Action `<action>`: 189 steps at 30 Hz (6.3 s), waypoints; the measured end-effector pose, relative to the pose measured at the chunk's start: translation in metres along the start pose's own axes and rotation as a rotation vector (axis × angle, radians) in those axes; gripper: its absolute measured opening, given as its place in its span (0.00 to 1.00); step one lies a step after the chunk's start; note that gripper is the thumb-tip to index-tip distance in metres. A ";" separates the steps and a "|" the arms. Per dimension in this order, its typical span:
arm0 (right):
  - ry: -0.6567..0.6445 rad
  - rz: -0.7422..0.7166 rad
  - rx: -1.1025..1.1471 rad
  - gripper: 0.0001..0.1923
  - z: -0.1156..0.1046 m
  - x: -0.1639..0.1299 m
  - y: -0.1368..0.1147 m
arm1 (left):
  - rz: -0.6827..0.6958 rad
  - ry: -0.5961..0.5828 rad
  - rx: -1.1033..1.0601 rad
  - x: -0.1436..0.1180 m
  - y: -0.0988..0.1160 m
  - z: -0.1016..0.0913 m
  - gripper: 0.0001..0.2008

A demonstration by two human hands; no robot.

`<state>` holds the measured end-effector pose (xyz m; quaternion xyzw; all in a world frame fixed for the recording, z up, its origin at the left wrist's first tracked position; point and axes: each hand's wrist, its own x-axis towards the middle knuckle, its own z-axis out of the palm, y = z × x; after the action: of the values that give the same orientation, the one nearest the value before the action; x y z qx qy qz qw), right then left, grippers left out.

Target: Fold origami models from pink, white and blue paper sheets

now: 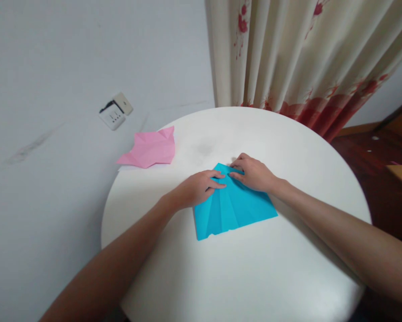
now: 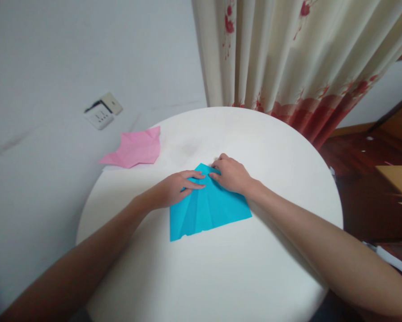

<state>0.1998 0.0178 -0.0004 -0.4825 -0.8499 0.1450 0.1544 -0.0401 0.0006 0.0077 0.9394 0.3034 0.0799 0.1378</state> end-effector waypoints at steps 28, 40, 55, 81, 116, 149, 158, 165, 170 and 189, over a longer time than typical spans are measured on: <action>0.013 0.003 0.002 0.14 0.001 -0.001 0.000 | 0.009 0.006 0.003 0.000 -0.001 0.002 0.19; -0.004 0.013 0.004 0.14 -0.002 -0.001 -0.002 | 0.008 0.018 -0.022 0.000 -0.001 0.002 0.20; -0.007 0.016 0.018 0.14 -0.001 -0.001 -0.002 | 0.006 0.012 -0.026 -0.001 -0.002 0.002 0.19; -0.010 0.020 0.005 0.15 -0.001 0.000 -0.001 | 0.008 0.021 -0.035 -0.001 -0.002 0.003 0.19; 0.021 -0.088 -0.130 0.29 0.003 -0.003 -0.008 | 0.042 0.060 -0.061 -0.001 -0.019 0.010 0.19; 0.007 -0.049 -0.121 0.33 0.002 -0.003 -0.009 | -0.500 0.024 -0.166 -0.016 -0.023 -0.024 0.32; 0.008 -0.061 -0.110 0.31 0.001 -0.003 -0.010 | -0.059 0.169 -0.011 0.004 -0.003 0.010 0.15; 0.010 0.070 0.072 0.27 -0.005 0.001 0.005 | -0.063 0.087 0.023 0.003 -0.002 0.009 0.16; -0.042 0.164 0.154 0.17 -0.012 0.006 0.015 | -0.050 0.062 0.036 0.002 0.001 0.008 0.18; -0.063 0.198 0.156 0.21 -0.020 0.003 0.010 | 0.013 0.067 0.032 0.004 0.000 0.007 0.17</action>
<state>0.2139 0.0269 0.0145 -0.5459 -0.7885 0.2404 0.1497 -0.0353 0.0013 0.0017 0.9402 0.3031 0.1072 0.1121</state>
